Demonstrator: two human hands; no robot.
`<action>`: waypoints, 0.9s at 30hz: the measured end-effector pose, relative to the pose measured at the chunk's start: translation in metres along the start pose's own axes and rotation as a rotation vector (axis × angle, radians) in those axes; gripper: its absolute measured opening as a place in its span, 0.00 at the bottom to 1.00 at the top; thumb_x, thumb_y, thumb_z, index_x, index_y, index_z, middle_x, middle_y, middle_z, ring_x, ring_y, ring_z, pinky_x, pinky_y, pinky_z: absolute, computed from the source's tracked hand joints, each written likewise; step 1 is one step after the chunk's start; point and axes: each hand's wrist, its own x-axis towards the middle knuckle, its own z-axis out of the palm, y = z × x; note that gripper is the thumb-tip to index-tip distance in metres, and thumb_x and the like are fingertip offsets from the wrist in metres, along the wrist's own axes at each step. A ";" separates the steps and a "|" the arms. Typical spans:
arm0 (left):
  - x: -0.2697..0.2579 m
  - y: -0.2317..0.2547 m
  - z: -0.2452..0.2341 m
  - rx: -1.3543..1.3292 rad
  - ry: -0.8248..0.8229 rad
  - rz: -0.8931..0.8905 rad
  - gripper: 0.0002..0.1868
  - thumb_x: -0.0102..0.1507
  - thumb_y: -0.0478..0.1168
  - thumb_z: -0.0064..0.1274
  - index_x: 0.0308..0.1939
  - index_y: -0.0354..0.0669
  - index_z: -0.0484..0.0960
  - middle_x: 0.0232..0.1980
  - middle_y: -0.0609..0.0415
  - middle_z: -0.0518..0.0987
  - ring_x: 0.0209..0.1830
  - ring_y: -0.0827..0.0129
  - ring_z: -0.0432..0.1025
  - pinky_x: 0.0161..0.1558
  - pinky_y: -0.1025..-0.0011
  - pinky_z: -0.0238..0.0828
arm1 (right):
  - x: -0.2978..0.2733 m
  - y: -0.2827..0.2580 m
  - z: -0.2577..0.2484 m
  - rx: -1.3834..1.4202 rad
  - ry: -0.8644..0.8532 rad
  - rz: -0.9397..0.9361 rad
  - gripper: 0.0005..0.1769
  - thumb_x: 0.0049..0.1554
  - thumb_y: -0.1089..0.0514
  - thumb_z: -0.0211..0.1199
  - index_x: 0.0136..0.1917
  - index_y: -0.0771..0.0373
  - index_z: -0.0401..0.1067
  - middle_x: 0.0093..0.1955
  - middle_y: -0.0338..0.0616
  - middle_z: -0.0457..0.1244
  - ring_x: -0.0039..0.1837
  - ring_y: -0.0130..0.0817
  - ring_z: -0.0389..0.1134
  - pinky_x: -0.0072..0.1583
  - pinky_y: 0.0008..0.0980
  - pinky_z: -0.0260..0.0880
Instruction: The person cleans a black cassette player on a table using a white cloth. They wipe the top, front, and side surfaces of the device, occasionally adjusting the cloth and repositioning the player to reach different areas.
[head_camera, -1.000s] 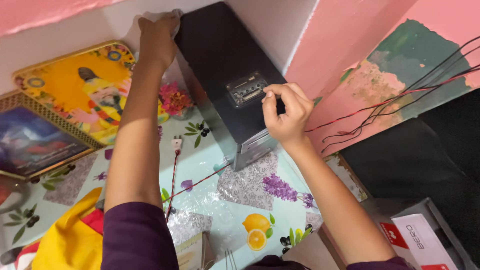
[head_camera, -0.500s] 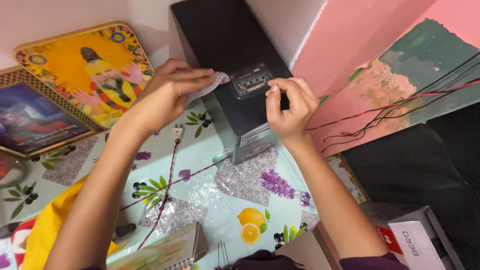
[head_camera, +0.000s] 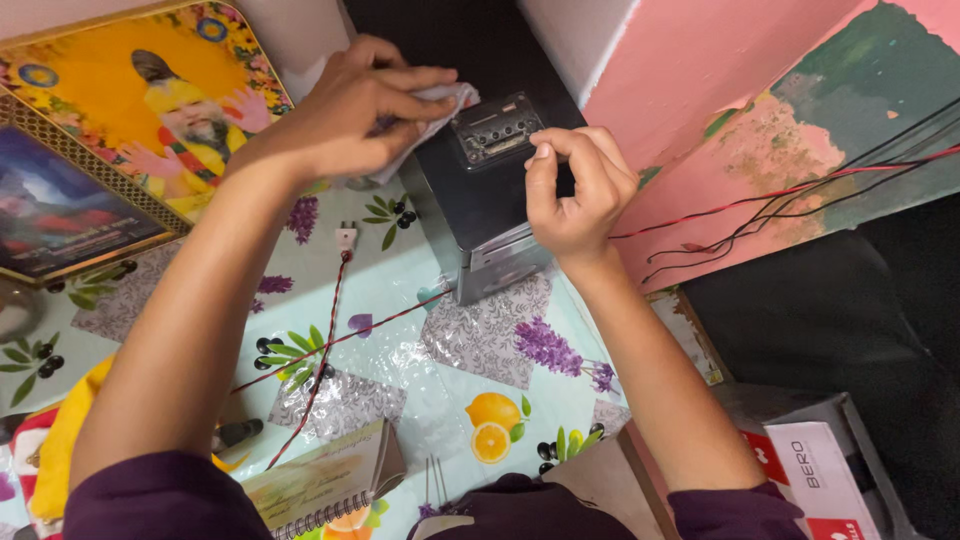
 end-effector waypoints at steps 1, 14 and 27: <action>0.005 -0.001 0.000 0.024 -0.006 0.013 0.23 0.62 0.40 0.55 0.62 0.61 0.84 0.74 0.61 0.73 0.67 0.50 0.61 0.69 0.52 0.53 | 0.001 0.000 0.000 -0.002 -0.002 0.001 0.04 0.60 0.71 0.59 0.46 0.70 0.75 0.37 0.44 0.68 0.41 0.34 0.70 0.44 0.32 0.68; 0.063 -0.007 0.030 0.053 0.026 0.076 0.19 0.65 0.48 0.55 0.61 0.72 0.84 0.82 0.50 0.60 0.81 0.38 0.39 0.71 0.35 0.25 | 0.000 0.000 0.000 0.017 0.002 0.014 0.04 0.61 0.71 0.59 0.47 0.70 0.74 0.37 0.45 0.68 0.40 0.33 0.69 0.43 0.31 0.68; 0.093 -0.031 0.047 0.144 0.115 -0.065 0.20 0.72 0.53 0.43 0.67 0.73 0.78 0.83 0.50 0.54 0.80 0.32 0.34 0.62 0.21 0.10 | 0.002 -0.002 0.000 0.008 -0.003 0.031 0.04 0.60 0.71 0.59 0.48 0.70 0.75 0.39 0.47 0.67 0.39 0.33 0.71 0.43 0.30 0.68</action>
